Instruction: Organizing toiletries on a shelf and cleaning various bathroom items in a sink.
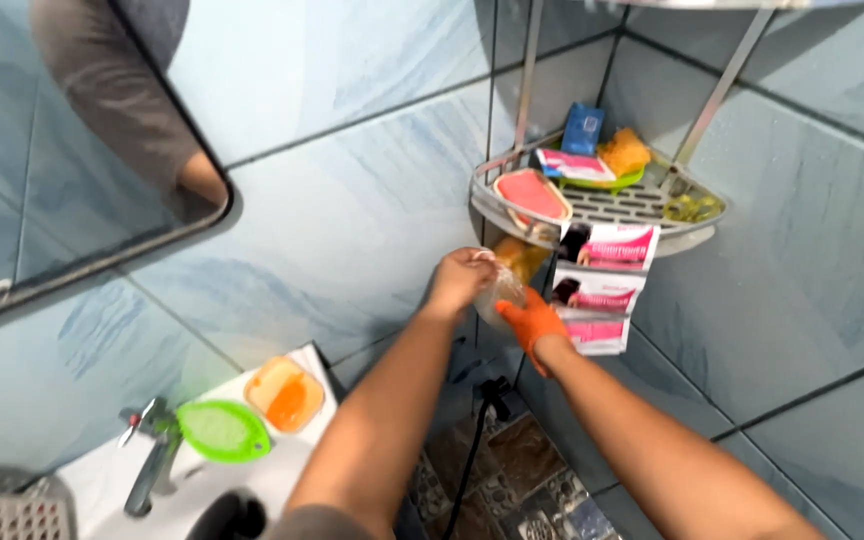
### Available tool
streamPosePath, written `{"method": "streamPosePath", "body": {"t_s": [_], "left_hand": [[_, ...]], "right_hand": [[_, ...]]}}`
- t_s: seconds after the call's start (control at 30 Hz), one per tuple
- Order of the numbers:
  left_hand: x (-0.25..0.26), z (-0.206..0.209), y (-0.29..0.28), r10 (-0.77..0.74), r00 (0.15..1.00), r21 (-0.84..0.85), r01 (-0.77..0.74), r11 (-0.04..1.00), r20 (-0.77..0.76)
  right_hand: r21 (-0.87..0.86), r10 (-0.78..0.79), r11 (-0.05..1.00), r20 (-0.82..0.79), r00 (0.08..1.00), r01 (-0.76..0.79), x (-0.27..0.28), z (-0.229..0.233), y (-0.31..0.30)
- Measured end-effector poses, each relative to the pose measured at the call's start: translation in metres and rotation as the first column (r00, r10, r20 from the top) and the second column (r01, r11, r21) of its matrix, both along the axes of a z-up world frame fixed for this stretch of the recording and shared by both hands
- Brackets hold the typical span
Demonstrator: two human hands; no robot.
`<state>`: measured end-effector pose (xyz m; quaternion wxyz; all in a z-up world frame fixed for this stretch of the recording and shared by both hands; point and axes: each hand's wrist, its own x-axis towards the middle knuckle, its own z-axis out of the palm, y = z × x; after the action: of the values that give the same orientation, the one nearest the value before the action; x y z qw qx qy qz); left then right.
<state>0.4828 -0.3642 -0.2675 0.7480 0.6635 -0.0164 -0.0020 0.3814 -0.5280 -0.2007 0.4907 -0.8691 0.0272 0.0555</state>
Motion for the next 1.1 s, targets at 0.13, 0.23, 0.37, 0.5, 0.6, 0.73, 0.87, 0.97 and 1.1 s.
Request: {"method": "streamPosePath", "body": {"t_s": [0.13,0.23,0.37,0.5,0.6,0.73,0.87,0.97,1.1], "left_hand": [[0.017,0.048,-0.035,0.093,0.968,0.193,-0.140,0.971,0.231],[0.022,0.085,-0.045,0.143,0.882,0.462,-0.366,0.808,0.449],[0.030,0.077,-0.061,0.151,0.826,0.590,-0.504,0.631,0.544],[0.033,0.060,-0.068,0.243,0.827,0.607,-0.543,0.581,0.507],[0.021,0.073,-0.073,0.337,0.748,0.504,-0.645,0.575,0.572],[0.005,0.101,-0.083,0.430,0.752,0.447,-0.649,0.615,0.500],[-0.001,0.105,-0.095,0.518,0.775,0.393,-0.631,0.669,0.362],[0.007,0.102,-0.101,0.558,0.774,0.381,-0.633,0.674,0.299],[0.010,0.099,-0.105,0.539,0.787,0.450,-0.615,0.648,0.299]], "right_hand": [[0.050,-0.023,0.998,-0.085,0.996,0.027,-0.033,-0.006,0.014],[-0.176,0.257,0.938,-0.225,0.940,-0.299,-0.061,-0.047,0.010],[0.071,0.455,0.874,-0.464,0.760,-0.481,-0.087,-0.091,-0.019],[0.088,0.475,0.846,-0.570,0.670,-0.525,-0.091,-0.088,-0.060],[0.085,0.430,0.861,-0.650,0.627,-0.501,-0.086,-0.061,-0.082],[0.057,0.485,0.822,-0.591,0.644,-0.566,-0.075,-0.082,-0.113],[0.330,0.558,0.823,-0.624,0.547,-0.463,-0.061,-0.065,-0.133],[0.295,0.555,0.821,-0.612,0.564,-0.488,-0.056,-0.034,-0.139],[0.291,0.547,0.830,-0.590,0.594,-0.475,-0.063,-0.011,-0.152]]}}
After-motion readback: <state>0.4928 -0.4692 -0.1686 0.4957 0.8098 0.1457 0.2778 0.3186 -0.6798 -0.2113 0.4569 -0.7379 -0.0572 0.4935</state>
